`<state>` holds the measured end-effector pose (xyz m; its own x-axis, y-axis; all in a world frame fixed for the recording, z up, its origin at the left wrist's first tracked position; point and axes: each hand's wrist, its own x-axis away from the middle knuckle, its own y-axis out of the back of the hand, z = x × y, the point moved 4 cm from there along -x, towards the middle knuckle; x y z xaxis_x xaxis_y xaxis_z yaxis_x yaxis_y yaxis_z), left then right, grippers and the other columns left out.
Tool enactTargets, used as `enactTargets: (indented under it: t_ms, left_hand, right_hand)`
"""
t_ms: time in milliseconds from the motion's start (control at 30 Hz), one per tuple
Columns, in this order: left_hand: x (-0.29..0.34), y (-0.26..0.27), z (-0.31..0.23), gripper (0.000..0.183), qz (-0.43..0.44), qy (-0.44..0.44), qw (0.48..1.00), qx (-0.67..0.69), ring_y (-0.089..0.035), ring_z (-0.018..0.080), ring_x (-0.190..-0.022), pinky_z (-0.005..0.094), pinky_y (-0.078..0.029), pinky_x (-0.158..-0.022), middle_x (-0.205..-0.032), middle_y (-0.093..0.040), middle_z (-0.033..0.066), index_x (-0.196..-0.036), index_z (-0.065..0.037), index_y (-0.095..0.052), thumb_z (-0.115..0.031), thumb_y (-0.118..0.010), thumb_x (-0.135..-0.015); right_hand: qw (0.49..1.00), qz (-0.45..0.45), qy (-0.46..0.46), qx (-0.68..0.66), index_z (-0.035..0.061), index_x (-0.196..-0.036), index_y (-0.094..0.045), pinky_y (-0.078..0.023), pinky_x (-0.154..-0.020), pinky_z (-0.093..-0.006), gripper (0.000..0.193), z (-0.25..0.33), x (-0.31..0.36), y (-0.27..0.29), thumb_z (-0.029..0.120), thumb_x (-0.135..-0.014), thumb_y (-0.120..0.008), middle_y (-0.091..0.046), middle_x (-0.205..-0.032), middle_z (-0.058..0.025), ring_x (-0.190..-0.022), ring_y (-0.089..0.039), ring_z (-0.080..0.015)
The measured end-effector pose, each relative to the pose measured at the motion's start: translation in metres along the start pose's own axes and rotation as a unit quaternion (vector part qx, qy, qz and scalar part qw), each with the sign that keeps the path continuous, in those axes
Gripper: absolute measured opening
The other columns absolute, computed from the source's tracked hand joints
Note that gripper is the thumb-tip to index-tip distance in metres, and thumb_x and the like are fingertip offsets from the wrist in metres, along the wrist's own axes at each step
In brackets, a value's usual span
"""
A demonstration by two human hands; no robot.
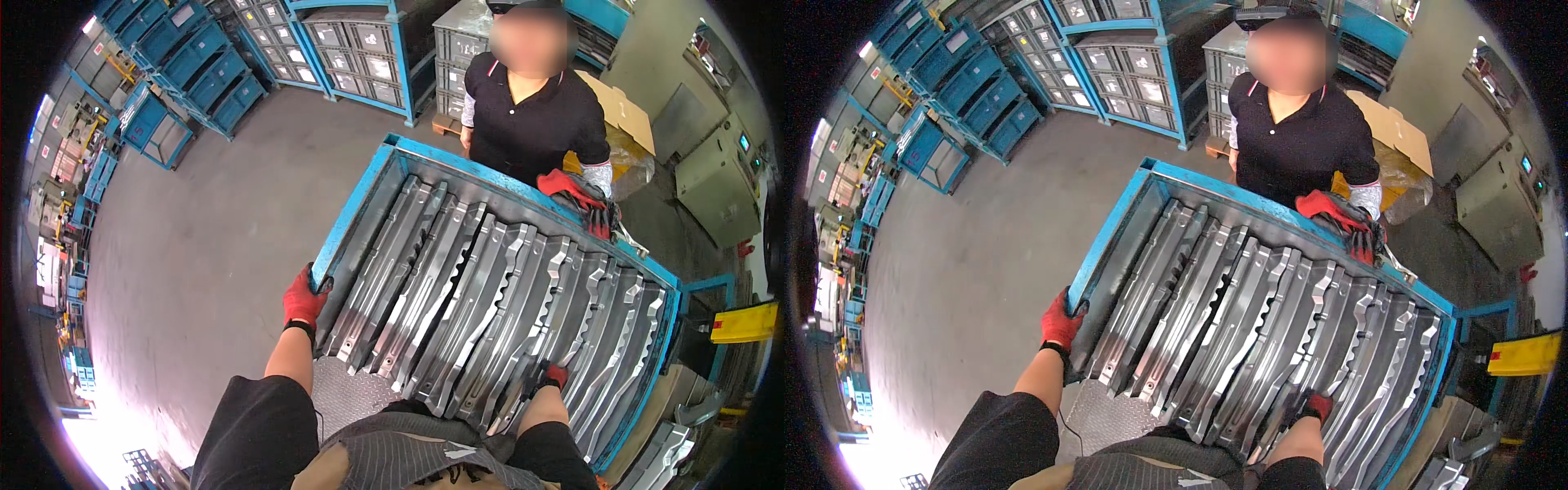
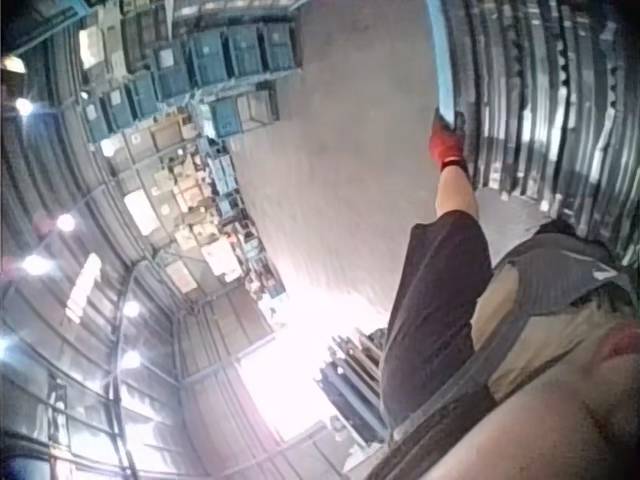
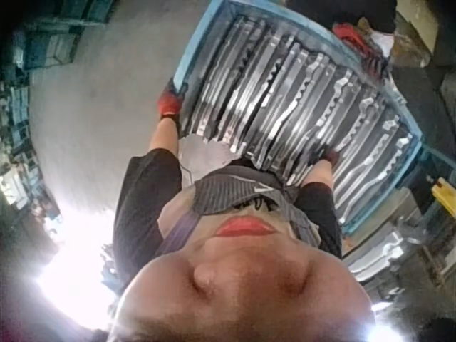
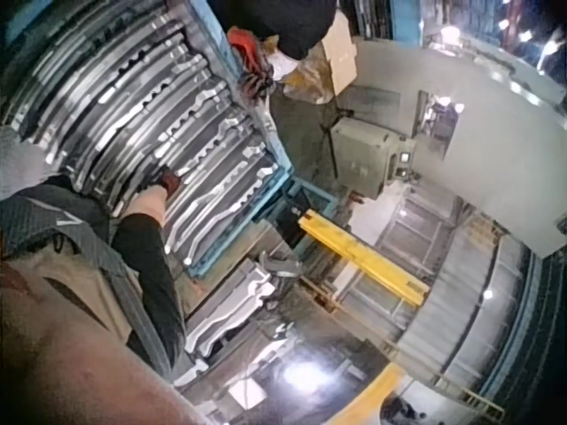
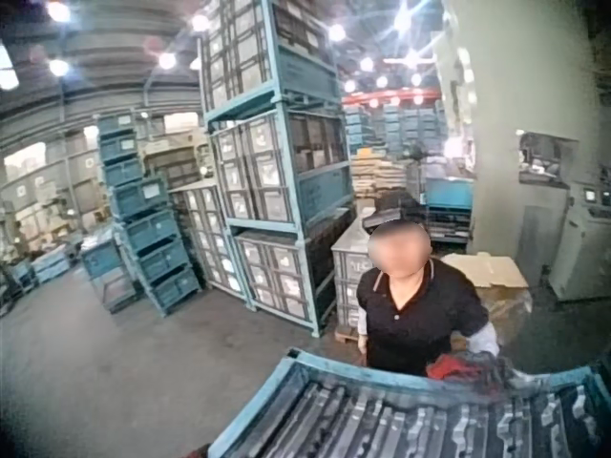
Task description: Inspecting and discussing metal fabrication parts stored in a blue bin on a factory floor.
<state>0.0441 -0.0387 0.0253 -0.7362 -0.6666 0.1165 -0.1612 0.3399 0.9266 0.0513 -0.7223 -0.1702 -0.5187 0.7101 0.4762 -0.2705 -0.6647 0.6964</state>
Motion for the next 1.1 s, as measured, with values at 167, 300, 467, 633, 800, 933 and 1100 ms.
enactTargets:
  t_ms: [167, 300, 467, 633, 800, 933, 1100]
  left_hand:
    - [-0.003, 0.001, -0.004, 0.067, 0.003, -0.01, 1.0, -0.018, -0.058, 0.031, -0.104, 0.0401, -0.047, -0.086, -0.114, -0.06, 0.0119, -0.128, -0.019, -0.046, -0.036, -0.073, -0.069]
    - [-0.018, -0.007, -0.019, 0.069, 0.031, -0.024, 0.999, -0.017, -0.058, 0.0309, -0.104, 0.0403, -0.047, -0.086, -0.115, -0.06, 0.0113, -0.13, -0.019, -0.044, -0.039, -0.072, -0.07]
    - [0.001, -0.002, 0.018, 0.071, 0.016, 0.008, 0.999, -0.028, -0.058, 0.0311, -0.104, 0.0409, -0.047, -0.086, -0.114, -0.06, 0.0108, -0.13, -0.02, -0.044, -0.04, -0.072, -0.069]
    - [-0.009, -0.003, -0.001, 0.064, 0.024, -0.016, 1.0, -0.006, -0.058, 0.0309, -0.103, 0.0401, -0.047, -0.086, -0.112, -0.061, 0.0112, -0.126, -0.019, -0.048, -0.039, -0.071, -0.07]
    - [-0.013, -0.006, 0.0, 0.072, 0.047, -0.006, 0.998, -0.03, -0.056, 0.0286, -0.108, 0.0397, -0.047, -0.088, -0.119, -0.058, 0.0075, -0.13, -0.02, -0.043, -0.043, -0.072, -0.069]
    - [0.01, 0.006, 0.02, 0.073, 0.036, 0.02, 0.999, -0.028, -0.055, 0.029, -0.109, 0.039, -0.046, -0.09, -0.119, -0.058, 0.0083, -0.131, -0.019, -0.043, -0.044, -0.072, -0.069]
    - [-0.013, -0.002, -0.01, 0.07, 0.029, -0.005, 1.0, -0.002, -0.056, 0.0309, -0.107, 0.0407, -0.046, -0.088, -0.116, -0.059, 0.0111, -0.129, -0.017, -0.045, -0.042, -0.073, -0.069]
  right_hand:
    - [0.996, -0.028, 0.037, 0.07, -0.002, -0.1, -0.063, -0.048, -0.075, -0.0419, 0.043, -0.032, -0.037, -0.009, 0.015, -0.062, -0.075, -0.067, -0.093, -0.0178, -0.081, -0.062, -0.0332]
    - [0.997, -0.028, 0.058, 0.038, -0.0037, -0.099, -0.063, -0.047, -0.075, -0.0419, 0.04, -0.066, -0.077, -0.008, 0.013, -0.064, -0.07, -0.067, -0.092, -0.0171, -0.081, -0.063, -0.0323]
    - [0.998, 0.0, 0.031, 0.061, -0.0038, -0.102, -0.062, -0.048, -0.072, -0.039, 0.038, -0.043, -0.049, -0.017, 0.013, -0.067, -0.065, -0.067, -0.085, -0.0153, -0.074, -0.063, -0.0298]
    - [0.991, -0.017, 0.071, 0.109, -0.0032, -0.1, -0.064, -0.047, -0.072, -0.0401, 0.033, -0.042, -0.057, -0.012, 0.015, -0.072, -0.063, -0.067, -0.086, -0.0154, -0.075, -0.063, -0.0293]
    - [0.995, 0.015, 0.049, 0.089, -0.0042, -0.101, -0.063, -0.047, -0.073, -0.0412, 0.038, -0.03, -0.04, -0.011, 0.02, -0.072, -0.067, -0.067, -0.09, -0.0164, -0.077, -0.062, -0.0311]
    - [0.99, 0.039, 0.015, 0.133, -0.0032, -0.097, -0.064, -0.045, -0.077, -0.0413, 0.041, -0.003, -0.006, -0.009, 0.024, -0.069, -0.076, -0.067, -0.093, -0.0165, -0.083, -0.061, -0.0316]
    - [0.987, 0.023, 0.033, 0.156, -0.0034, -0.1, -0.062, -0.046, -0.082, -0.0415, 0.048, -0.038, -0.047, -0.006, 0.025, -0.064, -0.077, -0.065, -0.098, -0.0185, -0.09, -0.061, -0.0331]
